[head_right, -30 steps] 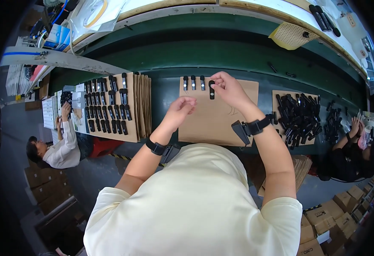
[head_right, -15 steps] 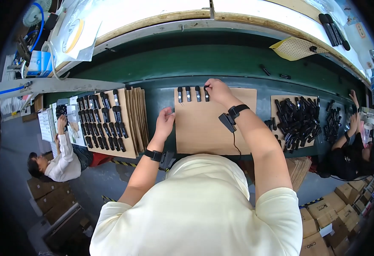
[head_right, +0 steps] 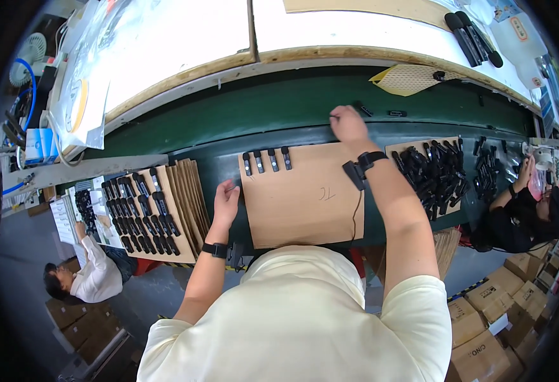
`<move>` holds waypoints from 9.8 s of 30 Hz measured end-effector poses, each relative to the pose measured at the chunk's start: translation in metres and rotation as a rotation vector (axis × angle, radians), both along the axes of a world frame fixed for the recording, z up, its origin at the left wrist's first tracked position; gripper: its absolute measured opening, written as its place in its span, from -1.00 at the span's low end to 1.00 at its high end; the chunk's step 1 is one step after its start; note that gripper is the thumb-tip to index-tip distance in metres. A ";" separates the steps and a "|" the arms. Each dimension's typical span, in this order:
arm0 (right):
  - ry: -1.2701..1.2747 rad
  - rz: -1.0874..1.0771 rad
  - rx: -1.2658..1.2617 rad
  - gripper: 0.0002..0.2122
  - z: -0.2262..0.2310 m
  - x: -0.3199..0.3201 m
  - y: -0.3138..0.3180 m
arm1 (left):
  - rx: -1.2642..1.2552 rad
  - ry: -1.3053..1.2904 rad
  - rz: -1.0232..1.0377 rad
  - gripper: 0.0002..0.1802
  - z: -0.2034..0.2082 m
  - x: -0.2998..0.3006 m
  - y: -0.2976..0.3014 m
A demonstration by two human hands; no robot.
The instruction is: Manually assembling small electronic components by placing them into organized trays on a production line.
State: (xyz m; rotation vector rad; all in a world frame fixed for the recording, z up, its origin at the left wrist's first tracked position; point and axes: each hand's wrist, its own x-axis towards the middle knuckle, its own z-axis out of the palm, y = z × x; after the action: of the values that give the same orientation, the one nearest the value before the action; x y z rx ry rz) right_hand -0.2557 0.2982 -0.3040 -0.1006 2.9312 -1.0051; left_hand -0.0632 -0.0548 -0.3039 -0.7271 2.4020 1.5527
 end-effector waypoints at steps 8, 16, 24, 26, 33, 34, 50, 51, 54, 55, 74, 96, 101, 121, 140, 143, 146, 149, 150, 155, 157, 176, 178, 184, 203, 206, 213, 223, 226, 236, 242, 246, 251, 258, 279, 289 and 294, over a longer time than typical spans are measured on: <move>-0.022 -0.175 0.314 -0.73 -0.045 -0.025 0.084 | -0.363 0.219 -0.066 -0.67 0.036 0.031 -0.029; -0.114 -0.109 -0.029 -0.75 -0.033 -0.014 0.093 | -0.097 0.310 -0.070 -0.69 0.117 0.004 0.013; 0.060 0.261 -0.464 -0.74 0.190 0.114 -0.008 | -0.115 0.614 -0.441 -0.61 0.215 -0.028 0.084; 0.093 0.332 -0.521 -0.73 0.219 0.141 -0.020 | 0.023 0.653 -0.579 -0.59 0.230 -0.025 0.096; 0.266 0.467 -0.597 -0.72 0.254 0.188 -0.038 | -0.005 0.788 -0.736 -0.62 0.261 0.000 0.096; 0.284 0.475 -0.597 -0.72 0.256 0.192 -0.040 | -0.005 0.814 -0.726 -0.63 0.263 0.005 0.095; 0.191 0.396 -0.715 -0.69 0.269 0.231 -0.050 | -0.101 1.044 -0.720 -0.60 0.276 0.037 0.087; 0.156 0.368 -0.753 -0.68 0.267 0.232 -0.050 | -0.103 1.047 -0.720 -0.60 0.275 0.040 0.088; 0.340 0.405 -0.700 -0.66 0.268 0.232 -0.051 | 0.308 0.643 -0.480 -0.61 0.269 0.048 0.095; 0.430 0.422 -0.672 -0.66 0.268 0.231 -0.052 | 0.307 0.648 -0.481 -0.61 0.266 0.047 0.094; -0.128 0.319 -0.811 -0.74 0.257 0.181 -0.073 | 1.375 0.094 -0.442 -0.72 0.212 0.018 0.086; -0.295 0.144 -0.147 -0.79 0.011 0.063 -0.071 | -0.097 0.088 -0.137 -0.44 0.018 0.005 0.013; -0.180 0.207 -0.118 -0.82 0.000 0.056 -0.071 | -0.059 0.036 -0.113 -0.39 0.009 -0.004 0.014; -0.103 0.130 0.335 -0.76 -0.021 -0.024 -0.027 | -0.355 0.328 -0.049 -0.64 0.067 0.019 -0.024; -0.121 0.390 -0.903 -0.74 0.231 0.171 -0.066 | 0.105 0.733 -0.628 -0.66 0.243 -0.008 0.071; 0.008 0.419 -0.811 -0.74 0.241 0.184 -0.062 | 0.085 0.793 -0.627 -0.65 0.252 0.006 0.074; 0.189 0.510 -0.728 -0.72 0.248 0.190 -0.060 | 0.132 0.772 -0.599 -0.65 0.260 0.020 0.078; 0.437 0.545 -0.569 -0.69 0.258 0.197 -0.062 | 0.244 0.668 -0.542 -0.66 0.266 0.031 0.081; 0.439 0.546 -0.568 -0.69 0.260 0.200 -0.062 | 0.227 0.706 -0.551 -0.67 0.268 0.032 0.082; 0.480 0.519 -0.576 -0.68 0.271 0.214 -0.064 | 0.169 0.812 -0.594 -0.67 0.278 0.039 0.084; 0.449 0.494 -0.580 -0.69 0.275 0.218 -0.064 | 0.156 0.829 -0.607 -0.66 0.281 0.042 0.085; 0.566 0.554 -0.537 -0.67 0.279 0.226 -0.061 | 0.080 0.977 -0.635 -0.69 0.284 0.051 0.087; 0.579 0.562 -0.529 -0.67 0.278 0.224 -0.060 | 0.153 0.876 -0.628 -0.70 0.283 0.051 0.081; 0.423 0.568 -0.626 -0.61 0.282 0.220 -0.059 | 0.459 0.598 -0.522 -0.73 0.272 0.047 0.076; -0.176 0.382 -0.599 -0.68 0.176 0.188 -0.059 | 0.796 0.205 -0.326 -0.60 0.151 0.014 0.103; -0.347 0.330 -0.622 -0.73 0.147 0.179 -0.054 | 0.718 0.125 -0.325 -0.62 0.125 0.008 0.102; -0.273 0.179 -0.323 -0.76 0.043 0.105 -0.032 | 0.133 0.056 -0.499 -0.68 0.087 0.002 0.089; -0.307 0.136 -0.088 -0.79 0.009 0.058 -0.035 | 0.047 0.118 -0.242 -0.81 0.051 -0.001 0.033; -0.282 0.132 -0.084 -0.79 0.008 0.055 -0.037 | 0.006 0.155 -0.170 -0.82 0.027 -0.008 0.012; -0.168 0.121 -0.054 -0.75 0.023 0.018 -0.033 | -0.649 -0.087 -0.307 -0.20 -0.001 -0.023 -0.018; -0.078 0.195 0.132 -0.71 0.016 -0.047 -0.049 | -0.821 -0.387 -0.458 0.27 0.003 -0.029 -0.005; 0.006 0.306 0.433 -0.69 -0.004 -0.085 -0.078 | -0.719 -0.422 -0.393 0.36 -0.002 -0.025 -0.015; 0.138 0.454 0.507 -0.66 -0.090 -0.144 -0.025 | -0.709 -0.406 -0.468 0.36 -0.008 -0.041 -0.002; -0.081 0.287 0.515 -0.78 -0.085 -0.133 -0.043 | -0.671 -0.462 -0.450 0.35 -0.011 -0.039 -0.008; 0.273 0.492 -0.219 -0.72 0.230 0.174 -0.066 | -0.307 0.350 -0.110 -0.36 0.054 -0.020 -0.005; 0.378 0.519 -0.457 -0.69 0.270 0.217 -0.063 | 0.066 0.852 -0.688 -0.59 0.265 0.042 0.074; 0.452 0.560 -0.469 -0.68 0.273 0.226 -0.061 | 0.050 0.924 -0.654 -0.64 0.267 0.049 0.080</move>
State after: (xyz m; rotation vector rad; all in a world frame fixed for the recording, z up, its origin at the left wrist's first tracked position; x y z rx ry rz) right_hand -0.0295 0.2376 -0.0309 -1.2219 2.6387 -1.6776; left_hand -0.0138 0.0251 -0.0373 0.9300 2.6607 1.8187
